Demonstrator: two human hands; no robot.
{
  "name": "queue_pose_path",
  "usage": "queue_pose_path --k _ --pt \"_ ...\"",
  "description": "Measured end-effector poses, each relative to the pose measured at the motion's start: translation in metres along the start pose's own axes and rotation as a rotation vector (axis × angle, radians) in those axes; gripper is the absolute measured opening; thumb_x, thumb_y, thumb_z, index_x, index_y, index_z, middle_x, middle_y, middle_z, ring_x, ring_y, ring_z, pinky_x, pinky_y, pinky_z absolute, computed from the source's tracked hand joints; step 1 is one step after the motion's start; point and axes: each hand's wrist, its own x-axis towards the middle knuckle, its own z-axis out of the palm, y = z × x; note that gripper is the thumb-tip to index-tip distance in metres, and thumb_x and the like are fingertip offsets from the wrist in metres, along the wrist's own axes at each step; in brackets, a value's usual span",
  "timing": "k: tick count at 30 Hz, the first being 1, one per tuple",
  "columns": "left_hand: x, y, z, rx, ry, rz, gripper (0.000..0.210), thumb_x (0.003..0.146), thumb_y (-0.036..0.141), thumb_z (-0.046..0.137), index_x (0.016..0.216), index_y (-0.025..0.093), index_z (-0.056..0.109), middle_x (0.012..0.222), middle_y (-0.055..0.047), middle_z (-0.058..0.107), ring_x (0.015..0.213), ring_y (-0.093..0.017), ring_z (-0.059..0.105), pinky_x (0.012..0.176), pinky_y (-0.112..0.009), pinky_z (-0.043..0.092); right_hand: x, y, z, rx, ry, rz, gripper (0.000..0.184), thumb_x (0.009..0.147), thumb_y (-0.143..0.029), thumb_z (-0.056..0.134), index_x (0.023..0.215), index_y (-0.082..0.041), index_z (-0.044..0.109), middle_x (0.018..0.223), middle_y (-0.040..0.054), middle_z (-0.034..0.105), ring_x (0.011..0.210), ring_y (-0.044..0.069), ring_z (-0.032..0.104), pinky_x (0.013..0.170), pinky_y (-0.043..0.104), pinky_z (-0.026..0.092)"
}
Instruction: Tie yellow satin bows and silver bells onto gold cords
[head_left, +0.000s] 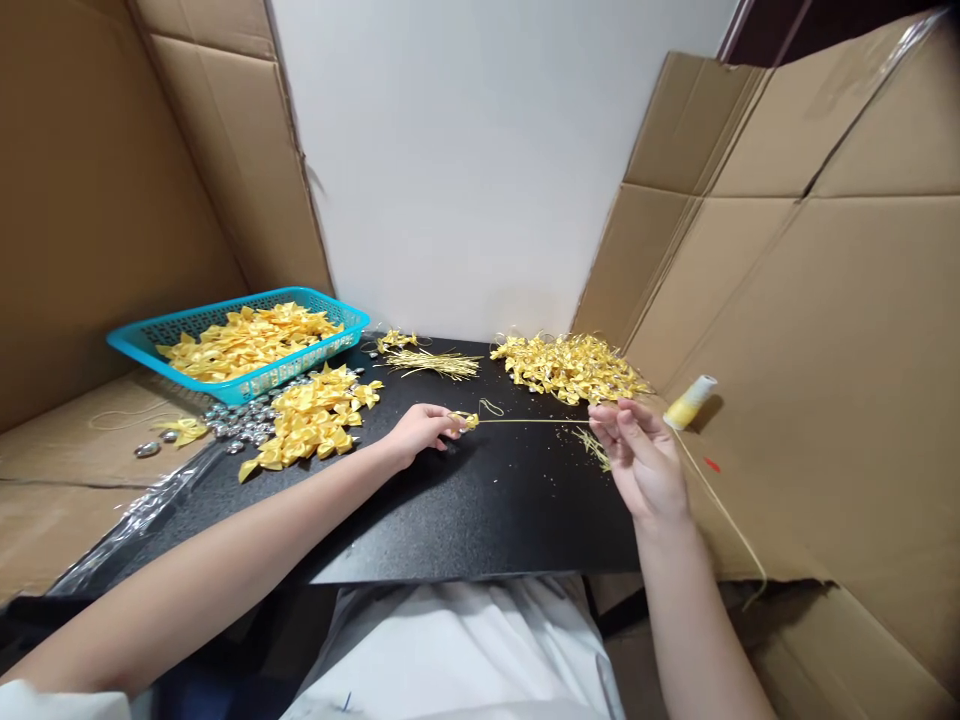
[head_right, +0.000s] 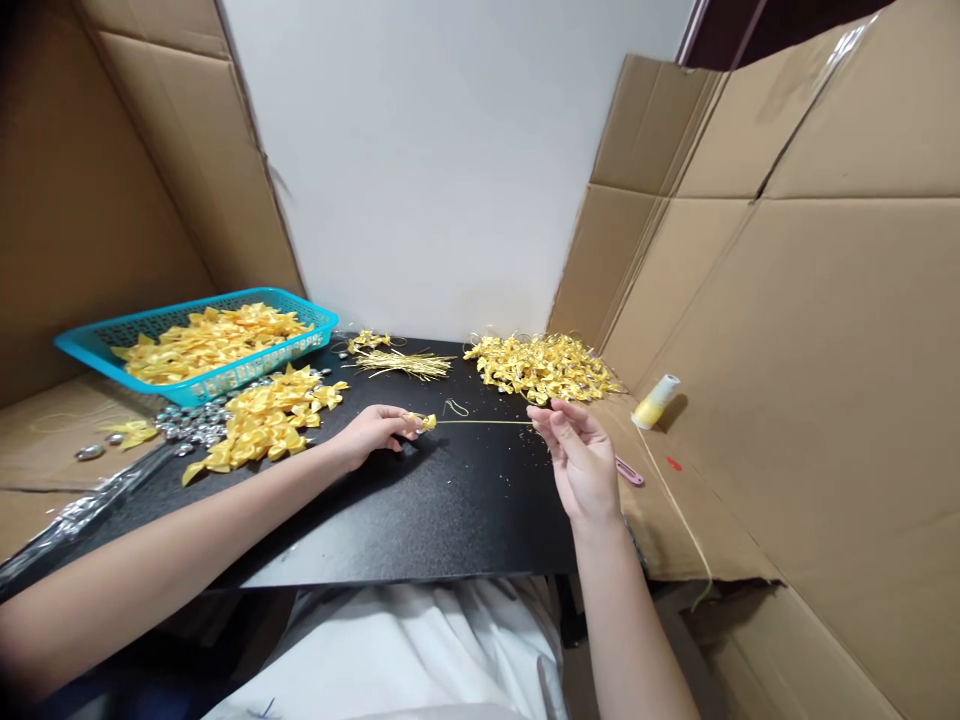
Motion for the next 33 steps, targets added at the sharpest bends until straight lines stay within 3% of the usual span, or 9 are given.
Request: queue_pose_path --k 10,14,22,29,33 --pt "0.005 -0.001 -0.002 -0.041 0.015 -0.034 0.031 0.044 0.034 0.082 0.062 0.013 0.069 0.075 -0.008 0.069 0.073 -0.018 0.06 0.051 -0.022 0.043 -0.011 -0.021 0.001 -0.008 -0.015 -0.11 0.019 0.063 -0.033 0.086 0.076 -0.029 0.073 0.068 -0.0066 0.075 0.064 0.011 0.073 0.067 0.023 0.062" --pt "0.005 -0.001 -0.002 -0.077 0.006 -0.043 0.034 0.042 0.034 0.083 0.064 0.012 0.069 0.079 -0.008 0.07 0.071 -0.016 0.059 0.052 -0.022 0.042 -0.013 -0.032 -0.009 -0.011 0.018 -0.181 0.02 0.061 -0.033 0.087 0.075 -0.031 0.072 0.065 -0.0093 0.071 0.058 0.008 0.068 0.064 0.022 0.059" --pt "0.007 -0.001 -0.004 0.002 0.01 -0.036 0.028 0.047 0.033 0.078 0.064 0.012 0.069 0.068 -0.004 0.065 0.052 -0.007 0.044 0.044 -0.019 0.022 -0.007 -0.056 -0.037 0.068 0.105 -0.294 0.014 0.068 -0.023 0.083 0.074 -0.03 0.072 0.061 -0.0096 0.065 0.054 0.006 0.059 0.063 0.023 0.053" --pt "0.004 0.0 -0.002 0.074 -0.005 -0.013 0.024 0.05 0.034 0.074 0.06 0.014 0.068 0.051 0.001 0.051 0.049 -0.008 0.038 0.045 -0.021 0.018 -0.005 -0.056 -0.056 0.065 0.193 -0.303 0.012 0.067 -0.019 0.081 0.071 -0.023 0.071 0.059 -0.0065 0.061 0.053 0.008 0.056 0.059 0.025 0.053" --pt "0.003 0.0 0.0 0.112 0.004 0.01 0.025 0.051 0.036 0.074 0.059 0.014 0.066 0.049 0.002 0.048 0.048 -0.008 0.038 0.044 -0.022 0.019 -0.007 -0.057 -0.056 0.063 0.237 -0.272 0.015 0.063 -0.02 0.083 0.069 -0.023 0.07 0.058 -0.0068 0.058 0.053 0.008 0.054 0.058 0.026 0.053"
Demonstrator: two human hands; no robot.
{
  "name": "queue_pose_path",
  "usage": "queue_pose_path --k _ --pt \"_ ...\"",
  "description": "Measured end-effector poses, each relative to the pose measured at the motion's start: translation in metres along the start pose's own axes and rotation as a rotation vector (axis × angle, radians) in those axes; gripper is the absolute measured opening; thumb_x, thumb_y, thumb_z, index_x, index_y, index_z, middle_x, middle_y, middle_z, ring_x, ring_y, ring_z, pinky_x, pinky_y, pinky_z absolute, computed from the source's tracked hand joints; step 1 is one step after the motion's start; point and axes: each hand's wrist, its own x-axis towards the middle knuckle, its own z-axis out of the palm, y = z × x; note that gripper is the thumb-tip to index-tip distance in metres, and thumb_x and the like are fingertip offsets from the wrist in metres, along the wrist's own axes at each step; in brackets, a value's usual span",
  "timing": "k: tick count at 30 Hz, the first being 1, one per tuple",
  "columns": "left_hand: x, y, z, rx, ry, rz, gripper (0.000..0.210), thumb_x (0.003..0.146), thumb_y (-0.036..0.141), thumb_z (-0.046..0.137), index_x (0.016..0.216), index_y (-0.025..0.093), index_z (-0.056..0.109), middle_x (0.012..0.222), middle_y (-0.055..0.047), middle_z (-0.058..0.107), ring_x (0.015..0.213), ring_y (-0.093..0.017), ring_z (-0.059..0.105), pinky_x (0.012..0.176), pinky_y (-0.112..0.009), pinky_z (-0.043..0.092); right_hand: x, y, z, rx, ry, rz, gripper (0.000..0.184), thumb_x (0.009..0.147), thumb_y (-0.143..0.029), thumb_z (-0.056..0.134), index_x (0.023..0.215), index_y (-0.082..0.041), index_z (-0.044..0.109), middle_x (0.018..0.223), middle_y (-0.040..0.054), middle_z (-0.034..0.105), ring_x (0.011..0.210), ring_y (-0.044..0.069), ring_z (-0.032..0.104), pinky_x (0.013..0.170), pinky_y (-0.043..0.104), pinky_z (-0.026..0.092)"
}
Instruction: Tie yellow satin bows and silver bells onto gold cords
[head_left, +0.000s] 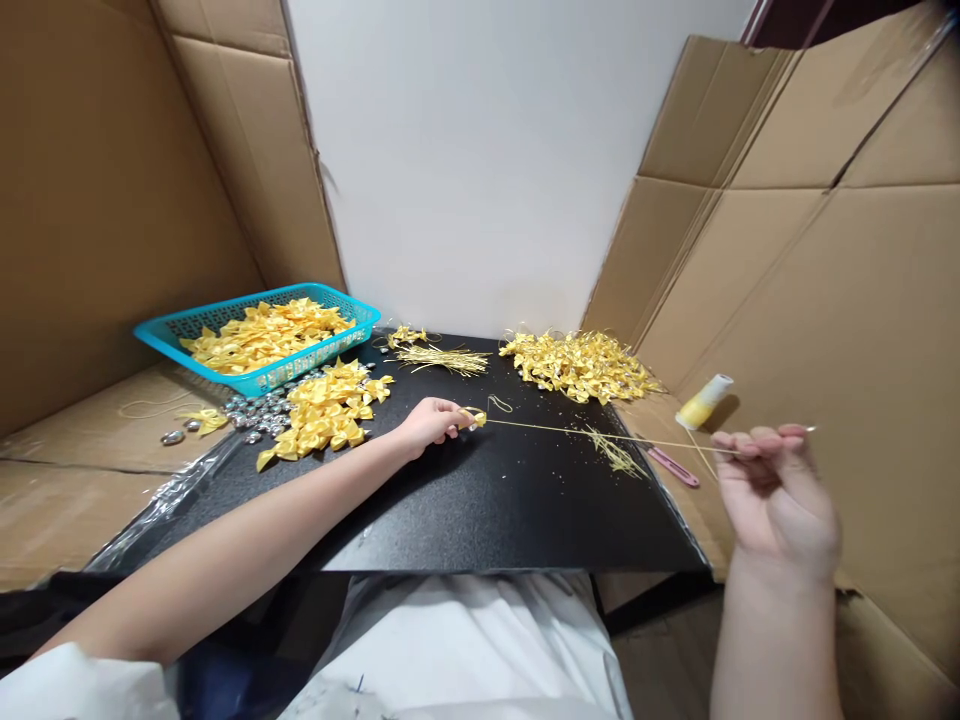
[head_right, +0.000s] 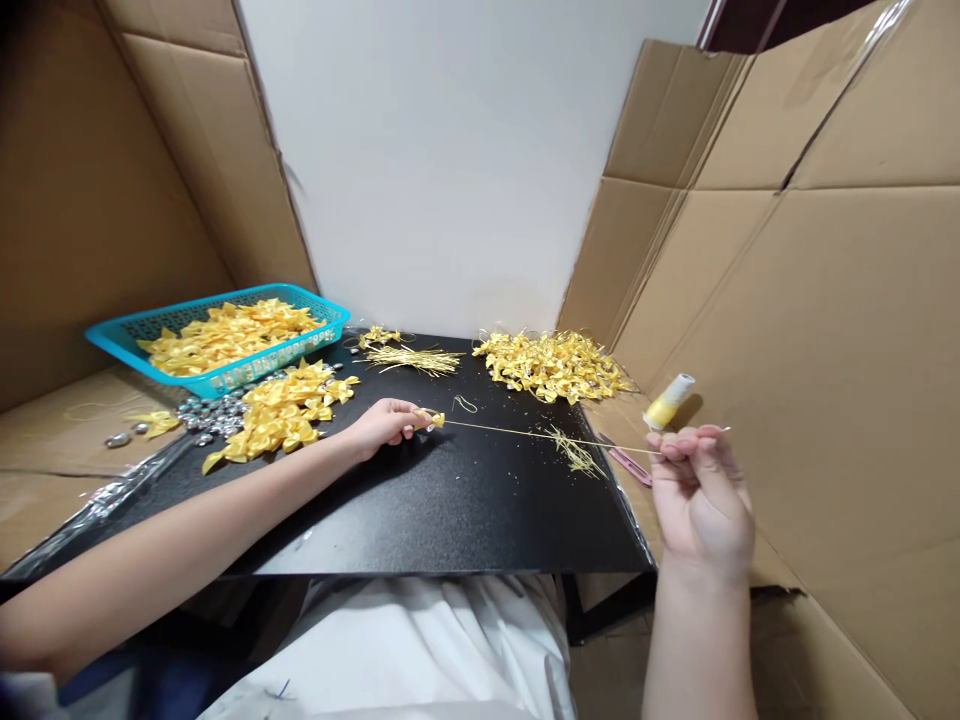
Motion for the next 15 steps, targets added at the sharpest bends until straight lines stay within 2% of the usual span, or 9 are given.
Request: queue_pose_path --k 3,6,11,15 --pt "-0.001 -0.001 0.002 0.046 0.003 0.01 0.025 0.052 0.037 0.074 0.059 0.014 0.066 0.046 0.004 0.045 0.046 -0.008 0.035 0.044 -0.022 0.02 -0.005 0.0 0.012 0.103 -0.041 0.042 0.023 0.059 -0.022 0.088 0.071 -0.024 0.068 0.059 -0.0092 0.054 0.053 0.005 0.05 0.06 0.023 0.052" --pt "-0.003 -0.002 0.004 0.065 0.013 0.031 0.023 0.055 0.037 0.073 0.06 0.015 0.066 0.046 0.005 0.046 0.044 -0.007 0.033 0.044 -0.022 0.02 -0.013 0.004 0.029 0.183 -0.145 0.088 0.021 0.065 -0.025 0.086 0.075 -0.028 0.067 0.057 -0.0096 0.043 0.051 0.005 0.04 0.056 0.021 0.046" --pt "-0.001 -0.006 0.003 0.113 0.035 0.117 0.02 0.058 0.035 0.072 0.063 0.016 0.068 0.058 -0.001 0.064 0.051 -0.011 0.047 0.049 -0.023 0.03 -0.027 0.009 0.047 0.066 -0.302 0.097 0.014 0.076 -0.03 0.075 0.076 -0.028 0.061 0.052 -0.0086 0.019 0.044 0.009 0.02 0.044 0.021 0.031" --pt "0.007 -0.013 -0.001 0.2 0.05 0.174 0.02 0.059 0.035 0.071 0.062 0.016 0.068 0.067 -0.004 0.071 0.06 -0.015 0.057 0.059 -0.025 0.039 -0.032 0.005 0.046 -0.039 -0.34 0.093 0.016 0.079 -0.031 0.07 0.075 -0.023 0.057 0.055 -0.0077 0.021 0.046 0.008 0.025 0.047 0.022 0.031"
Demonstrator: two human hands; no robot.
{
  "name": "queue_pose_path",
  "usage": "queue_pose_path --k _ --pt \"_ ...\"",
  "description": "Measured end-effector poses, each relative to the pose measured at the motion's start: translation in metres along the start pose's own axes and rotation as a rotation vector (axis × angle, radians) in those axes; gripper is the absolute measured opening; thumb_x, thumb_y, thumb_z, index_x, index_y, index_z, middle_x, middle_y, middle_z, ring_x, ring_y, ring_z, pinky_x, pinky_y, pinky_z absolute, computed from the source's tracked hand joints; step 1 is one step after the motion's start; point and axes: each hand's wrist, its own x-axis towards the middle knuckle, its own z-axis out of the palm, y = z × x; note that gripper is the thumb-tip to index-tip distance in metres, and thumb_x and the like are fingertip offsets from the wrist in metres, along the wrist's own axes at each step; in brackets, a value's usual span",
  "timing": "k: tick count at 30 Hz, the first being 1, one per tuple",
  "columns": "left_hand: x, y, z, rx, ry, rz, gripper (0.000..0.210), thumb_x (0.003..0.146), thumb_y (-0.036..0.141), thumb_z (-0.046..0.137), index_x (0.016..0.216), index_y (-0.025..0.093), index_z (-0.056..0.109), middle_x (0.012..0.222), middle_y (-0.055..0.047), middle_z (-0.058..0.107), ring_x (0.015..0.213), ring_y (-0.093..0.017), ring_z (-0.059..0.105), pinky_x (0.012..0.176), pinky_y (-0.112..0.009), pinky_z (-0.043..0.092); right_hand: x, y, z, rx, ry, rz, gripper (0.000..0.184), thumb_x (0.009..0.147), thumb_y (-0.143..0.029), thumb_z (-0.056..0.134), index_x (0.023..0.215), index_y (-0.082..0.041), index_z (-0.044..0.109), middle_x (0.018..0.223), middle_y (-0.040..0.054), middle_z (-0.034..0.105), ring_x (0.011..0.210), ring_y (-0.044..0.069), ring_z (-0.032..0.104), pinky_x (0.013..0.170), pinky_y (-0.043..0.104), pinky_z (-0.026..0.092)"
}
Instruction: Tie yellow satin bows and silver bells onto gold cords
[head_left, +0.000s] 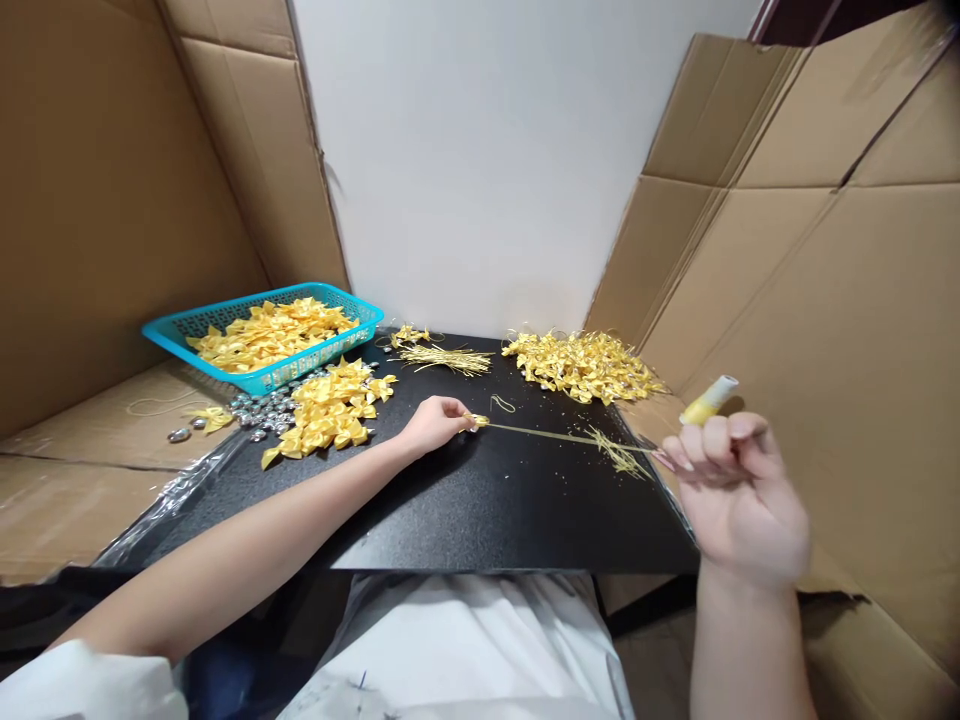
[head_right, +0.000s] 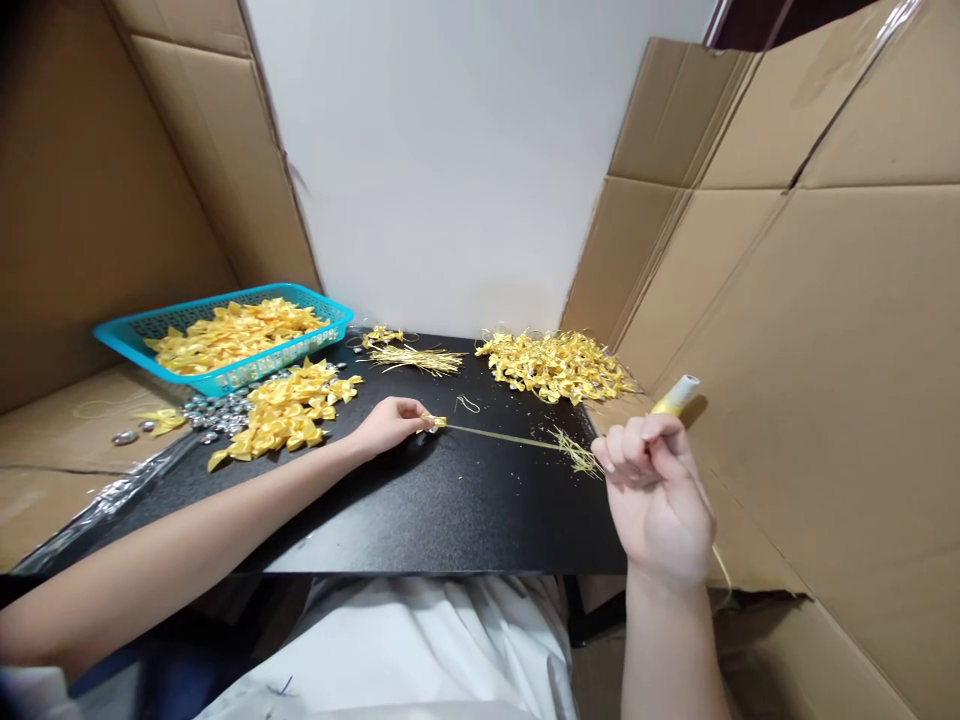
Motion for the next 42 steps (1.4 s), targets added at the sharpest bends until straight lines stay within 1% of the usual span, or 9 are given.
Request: queue_pose_path --k 6,14,19,22,25,28,33,38,42 --pt "0.004 -0.004 -0.001 0.069 -0.008 0.017 0.016 0.061 0.032 0.069 0.062 0.016 0.069 0.068 -0.006 0.072 0.063 -0.017 0.062 0.061 -0.026 0.041 -0.006 -0.006 -0.006 -0.099 0.063 -0.017 0.019 0.076 -0.028 0.073 0.074 -0.02 0.056 0.056 -0.0069 0.03 0.049 0.007 0.032 0.048 0.021 0.031" --pt "0.006 -0.003 0.001 0.1 0.024 -0.006 0.012 0.059 0.029 0.07 0.057 0.017 0.069 0.066 -0.004 0.071 0.065 -0.018 0.061 0.059 -0.027 0.039 -0.013 -0.006 -0.009 -0.091 0.132 -0.039 0.019 0.075 -0.023 0.074 0.075 -0.02 0.056 0.058 -0.0064 0.034 0.052 0.008 0.034 0.052 0.023 0.033" --pt "0.002 -0.001 0.001 0.03 -0.016 -0.018 0.017 0.059 0.033 0.071 0.062 0.016 0.071 0.067 -0.004 0.071 0.064 -0.016 0.059 0.062 -0.026 0.039 -0.01 -0.006 -0.002 -0.044 0.09 -0.066 0.015 0.076 -0.023 0.074 0.077 -0.021 0.059 0.056 -0.0067 0.032 0.05 0.008 0.031 0.049 0.022 0.031" --pt "-0.008 0.009 0.001 -0.026 -0.062 -0.053 0.024 0.059 0.037 0.071 0.067 0.014 0.072 0.066 -0.003 0.069 0.058 -0.013 0.053 0.057 -0.024 0.035 -0.016 0.009 0.014 -0.037 0.002 -0.034 0.014 0.078 -0.029 0.073 0.082 -0.023 0.06 0.053 -0.0071 0.034 0.049 0.009 0.034 0.049 0.023 0.033" --pt "-0.019 0.021 0.003 -0.061 -0.135 -0.129 0.027 0.055 0.037 0.073 0.069 0.014 0.071 0.062 -0.001 0.066 0.049 -0.009 0.041 0.048 -0.022 0.025 -0.029 0.039 0.037 -0.134 -0.094 0.075 0.016 0.086 -0.036 0.065 0.097 -0.025 0.06 0.057 -0.0041 0.054 0.054 0.011 0.048 0.054 0.024 0.039" --pt "-0.029 0.029 0.005 -0.121 -0.209 -0.161 0.031 0.053 0.035 0.073 0.076 0.015 0.069 0.064 0.001 0.064 0.05 -0.008 0.039 0.045 -0.021 0.019 -0.04 0.075 0.057 -0.302 -0.192 0.253 0.02 0.089 -0.04 0.06 0.095 -0.022 0.059 0.067 0.0007 0.067 0.059 0.012 0.055 0.056 0.024 0.041" --pt "-0.038 0.029 0.009 -0.24 -0.277 -0.135 0.03 0.056 0.033 0.071 0.08 0.017 0.061 0.061 0.006 0.054 0.05 -0.006 0.036 0.044 -0.017 0.02 -0.041 0.116 0.066 -0.432 -0.246 0.385 0.024 0.087 -0.041 0.06 0.081 -0.018 0.057 0.059 0.0 0.064 0.049 0.01 0.048 0.05 0.022 0.037" --pt "-0.043 0.027 0.013 -0.383 -0.323 -0.088 0.029 0.058 0.033 0.074 0.074 0.017 0.056 0.056 0.007 0.046 0.046 -0.004 0.032 0.043 -0.016 0.019 -0.043 0.121 0.062 -0.609 -0.262 0.359 0.021 0.088 -0.035 0.055 0.08 -0.017 0.059 0.056 -0.0017 0.058 0.05 0.01 0.052 0.05 0.021 0.038" --pt "-0.046 0.028 0.014 -0.397 -0.31 -0.058 0.027 0.061 0.033 0.074 0.075 0.015 0.06 0.053 0.006 0.049 0.046 -0.005 0.039 0.044 -0.017 0.028 -0.045 0.12 0.061 -0.721 -0.226 0.286 0.017 0.089 -0.029 0.052 0.083 -0.016 0.06 0.059 -0.0007 0.06 0.053 0.012 0.057 0.052 0.021 0.042"
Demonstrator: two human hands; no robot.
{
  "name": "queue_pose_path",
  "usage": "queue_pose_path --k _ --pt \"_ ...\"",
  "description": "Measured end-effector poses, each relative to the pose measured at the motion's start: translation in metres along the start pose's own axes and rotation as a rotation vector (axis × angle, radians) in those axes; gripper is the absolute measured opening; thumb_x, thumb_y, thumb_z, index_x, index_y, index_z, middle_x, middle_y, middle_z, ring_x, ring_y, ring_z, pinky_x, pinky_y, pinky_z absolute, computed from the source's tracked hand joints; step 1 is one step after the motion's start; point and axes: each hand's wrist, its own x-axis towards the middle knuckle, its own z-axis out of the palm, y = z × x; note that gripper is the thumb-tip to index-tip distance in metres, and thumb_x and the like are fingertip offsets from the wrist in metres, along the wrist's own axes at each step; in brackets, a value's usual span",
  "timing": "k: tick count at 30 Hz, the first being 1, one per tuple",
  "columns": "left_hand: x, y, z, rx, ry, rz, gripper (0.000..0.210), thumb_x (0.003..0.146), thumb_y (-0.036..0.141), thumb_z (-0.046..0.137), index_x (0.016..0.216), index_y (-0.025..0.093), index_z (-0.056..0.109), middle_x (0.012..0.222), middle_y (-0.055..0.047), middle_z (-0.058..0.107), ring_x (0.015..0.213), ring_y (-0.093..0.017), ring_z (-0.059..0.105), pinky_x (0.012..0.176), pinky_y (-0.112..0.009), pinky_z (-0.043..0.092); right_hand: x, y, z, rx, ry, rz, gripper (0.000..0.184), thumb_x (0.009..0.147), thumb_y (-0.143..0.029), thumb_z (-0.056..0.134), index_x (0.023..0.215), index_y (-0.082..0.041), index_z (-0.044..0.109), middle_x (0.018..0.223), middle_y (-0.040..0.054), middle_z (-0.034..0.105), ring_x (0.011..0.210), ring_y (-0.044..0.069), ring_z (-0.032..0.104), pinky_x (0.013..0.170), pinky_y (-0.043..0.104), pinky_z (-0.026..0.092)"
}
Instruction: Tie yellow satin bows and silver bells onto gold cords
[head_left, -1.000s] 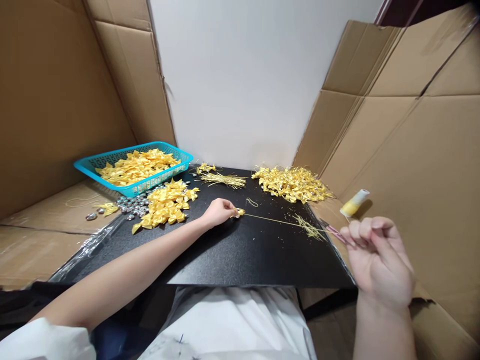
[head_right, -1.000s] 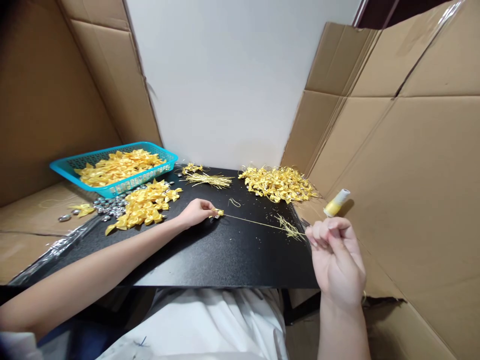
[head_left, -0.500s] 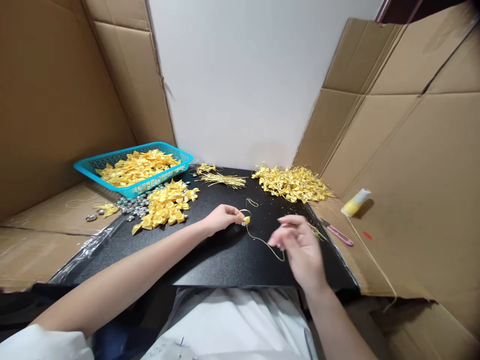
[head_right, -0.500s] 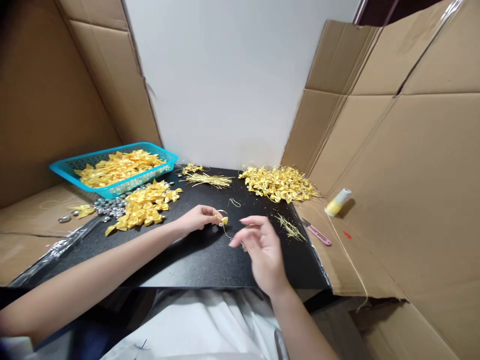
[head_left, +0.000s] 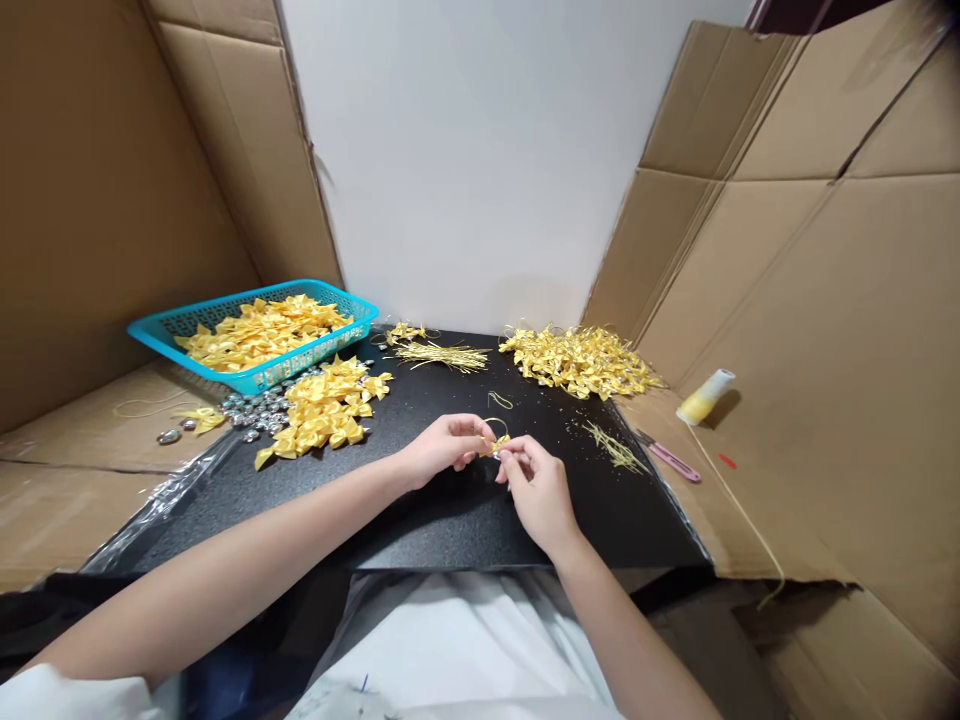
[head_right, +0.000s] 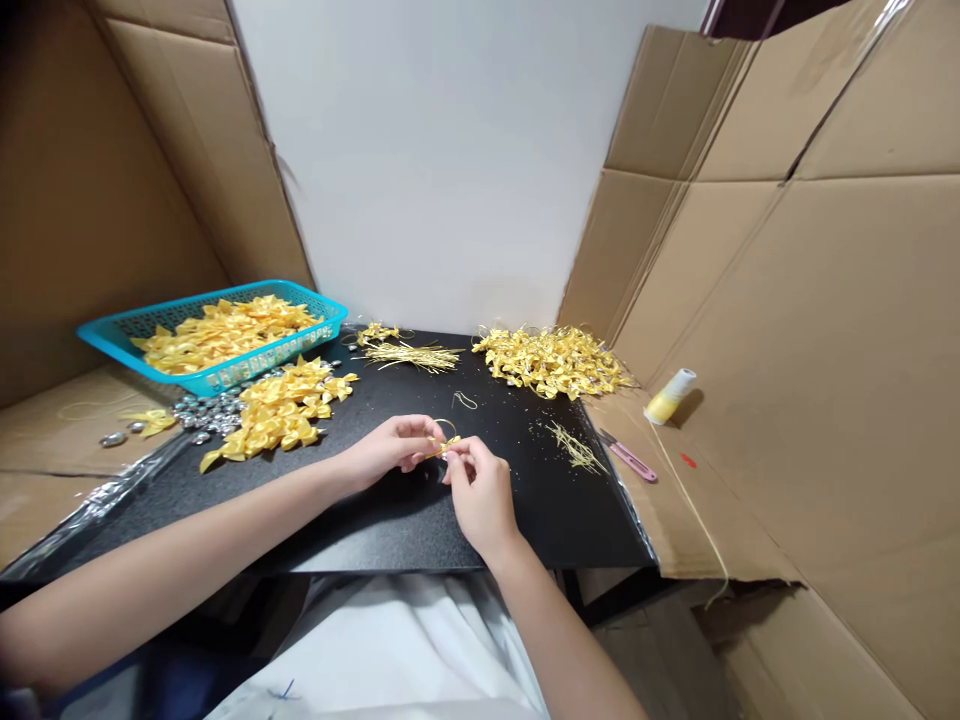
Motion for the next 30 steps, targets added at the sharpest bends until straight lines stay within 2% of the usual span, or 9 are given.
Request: queue_pose_path --k 5,9,15,23,30 --pt "-0.0032 0.0028 -0.0013 -0.024 0.008 0.027 0.027 0.061 0.031 0.076 0.08 0.015 0.066 0.065 0.0 0.063 0.057 -0.009 0.055 0.052 -0.019 0.043 0.0 -0.0011 0.0002 -0.014 0.069 -0.05 0.015 0.087 -0.025 0.054 0.084 -0.016 0.066 0.065 0.0023 0.068 0.058 0.014 0.065 0.055 0.021 0.048" --pt "-0.0057 0.0051 -0.001 -0.041 0.001 0.083 0.024 0.062 0.031 0.077 0.077 0.014 0.069 0.068 -0.002 0.068 0.06 -0.011 0.058 0.055 -0.021 0.045 -0.0004 -0.0018 0.0001 -0.018 0.138 -0.098 0.015 0.086 -0.024 0.057 0.085 -0.017 0.07 0.074 0.0045 0.073 0.065 0.017 0.07 0.061 0.023 0.053" --pt "-0.0052 0.0023 -0.0009 -0.069 -0.014 0.073 0.027 0.058 0.023 0.082 0.081 0.013 0.071 0.073 -0.003 0.072 0.062 -0.011 0.061 0.06 -0.022 0.047 -0.0026 0.0007 -0.0009 -0.011 0.189 -0.125 0.013 0.085 -0.024 0.059 0.085 -0.018 0.07 0.077 0.0052 0.075 0.068 0.018 0.072 0.062 0.025 0.056" --pt "-0.0051 0.0013 0.0004 -0.067 0.054 0.086 0.024 0.057 0.022 0.082 0.075 0.012 0.069 0.069 -0.003 0.071 0.059 -0.01 0.06 0.06 -0.022 0.046 -0.0043 0.0024 0.0011 -0.041 0.174 -0.123 0.013 0.084 -0.025 0.06 0.08 -0.017 0.069 0.068 0.0042 0.072 0.06 0.017 0.07 0.058 0.024 0.054" --pt "-0.0068 0.0062 0.0042 -0.009 0.105 0.102 0.016 0.061 0.023 0.075 0.071 0.012 0.069 0.063 -0.002 0.069 0.055 -0.01 0.057 0.058 -0.022 0.046 -0.0057 -0.0035 -0.0001 -0.16 0.178 -0.14 0.016 0.083 -0.024 0.057 0.073 -0.016 0.067 0.059 0.0024 0.066 0.049 0.013 0.059 0.052 0.023 0.046"
